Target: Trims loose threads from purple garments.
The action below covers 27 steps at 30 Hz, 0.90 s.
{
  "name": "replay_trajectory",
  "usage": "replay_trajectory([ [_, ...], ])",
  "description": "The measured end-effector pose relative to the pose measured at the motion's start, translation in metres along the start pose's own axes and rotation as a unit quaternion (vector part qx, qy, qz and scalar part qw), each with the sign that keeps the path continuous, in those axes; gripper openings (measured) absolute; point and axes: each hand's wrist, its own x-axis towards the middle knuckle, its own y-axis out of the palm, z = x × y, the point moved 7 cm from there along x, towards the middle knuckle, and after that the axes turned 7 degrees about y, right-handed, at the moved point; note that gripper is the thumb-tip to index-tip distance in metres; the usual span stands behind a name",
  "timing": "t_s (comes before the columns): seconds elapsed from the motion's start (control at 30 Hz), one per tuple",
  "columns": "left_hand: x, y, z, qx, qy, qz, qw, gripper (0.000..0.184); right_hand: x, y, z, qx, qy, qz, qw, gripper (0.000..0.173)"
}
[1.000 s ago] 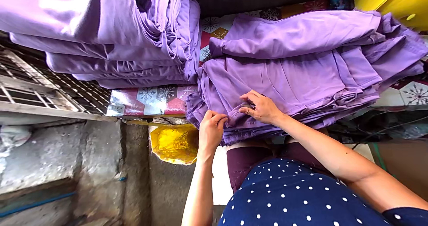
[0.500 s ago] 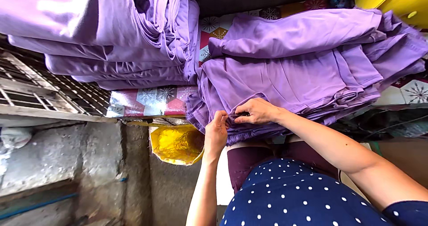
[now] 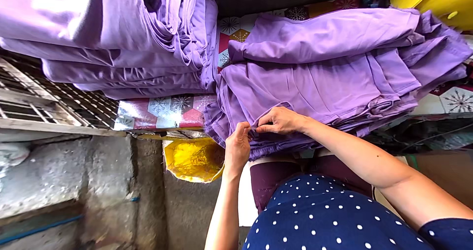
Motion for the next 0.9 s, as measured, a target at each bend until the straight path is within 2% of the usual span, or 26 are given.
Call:
replay_trajectory([
  [0.23,0.001,0.000,-0.002,-0.006,0.007,0.001,1.000,0.020,-0.004,-0.003,0.000,0.020,-0.003,-0.011,1.000,0.037],
  [0.37,0.003,0.001,-0.005,0.022,0.014,0.018,0.999,0.021,-0.007,-0.010,0.010,-0.043,-0.006,-0.024,0.999,0.037],
  [0.5,0.005,0.003,-0.008,0.055,0.013,0.040,0.998,0.022,-0.006,-0.012,0.018,-0.090,-0.008,-0.006,0.996,0.037],
  [0.73,0.006,0.002,-0.013,0.065,0.021,0.031,0.997,0.021,-0.006,-0.013,0.025,-0.107,0.000,0.028,0.994,0.035],
  [0.9,0.006,0.001,-0.010,0.038,0.016,0.015,0.999,0.020,-0.011,-0.018,0.022,-0.105,0.008,-0.031,0.994,0.036],
])
